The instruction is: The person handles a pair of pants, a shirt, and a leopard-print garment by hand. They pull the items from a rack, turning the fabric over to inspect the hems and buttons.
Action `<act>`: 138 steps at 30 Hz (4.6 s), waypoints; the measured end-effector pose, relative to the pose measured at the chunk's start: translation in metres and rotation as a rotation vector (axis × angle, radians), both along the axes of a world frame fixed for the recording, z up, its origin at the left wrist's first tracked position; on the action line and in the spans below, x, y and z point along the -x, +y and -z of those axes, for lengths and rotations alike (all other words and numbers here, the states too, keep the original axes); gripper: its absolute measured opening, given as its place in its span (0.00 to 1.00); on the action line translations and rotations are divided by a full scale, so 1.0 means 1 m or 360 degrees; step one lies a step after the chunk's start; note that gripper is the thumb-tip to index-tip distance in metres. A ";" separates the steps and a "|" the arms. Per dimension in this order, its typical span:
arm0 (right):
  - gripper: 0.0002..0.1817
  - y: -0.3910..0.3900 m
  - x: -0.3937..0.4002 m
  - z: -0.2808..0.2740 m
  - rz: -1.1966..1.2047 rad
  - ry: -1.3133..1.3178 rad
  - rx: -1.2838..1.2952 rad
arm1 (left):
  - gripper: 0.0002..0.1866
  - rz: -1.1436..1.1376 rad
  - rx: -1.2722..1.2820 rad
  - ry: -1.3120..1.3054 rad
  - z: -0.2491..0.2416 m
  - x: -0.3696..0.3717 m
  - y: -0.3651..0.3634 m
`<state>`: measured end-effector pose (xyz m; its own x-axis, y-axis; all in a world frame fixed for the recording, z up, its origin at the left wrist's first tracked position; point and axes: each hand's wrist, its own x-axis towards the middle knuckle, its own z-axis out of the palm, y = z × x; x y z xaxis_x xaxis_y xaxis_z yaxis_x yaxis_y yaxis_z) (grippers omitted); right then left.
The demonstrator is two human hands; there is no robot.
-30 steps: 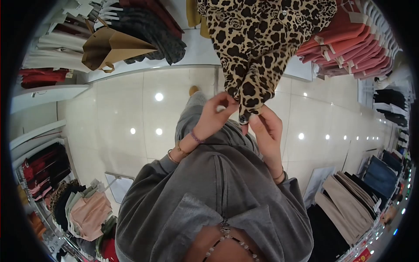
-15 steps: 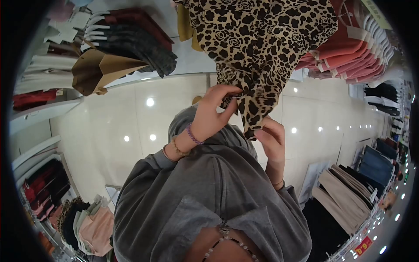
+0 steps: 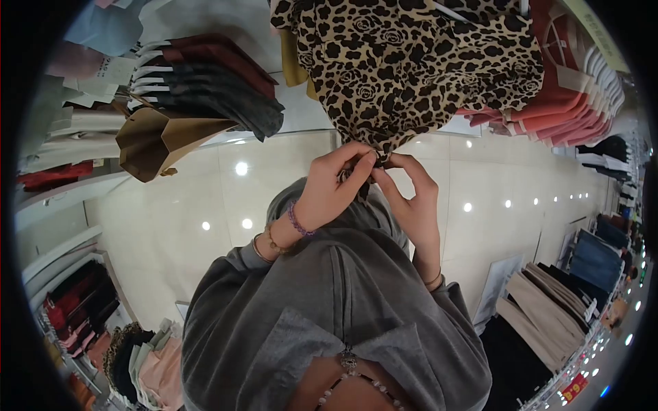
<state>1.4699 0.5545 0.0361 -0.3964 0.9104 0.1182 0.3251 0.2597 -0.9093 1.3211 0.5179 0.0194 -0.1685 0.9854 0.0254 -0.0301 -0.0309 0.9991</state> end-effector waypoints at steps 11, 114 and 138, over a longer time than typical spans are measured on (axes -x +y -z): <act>0.03 0.052 -0.011 -0.011 -0.0476 -0.0137 -0.0098 | 0.04 -0.0116 0.0050 -0.0119 -0.008 -0.002 0.028; 0.03 0.077 -0.071 0.007 -0.0710 0.0127 0.0280 | 0.04 0.0067 0.0219 -0.0449 0.016 -0.062 0.033; 0.03 0.063 -0.069 -0.010 -0.0794 0.0568 0.0297 | 0.20 0.0180 0.0893 -0.0217 0.039 -0.065 0.028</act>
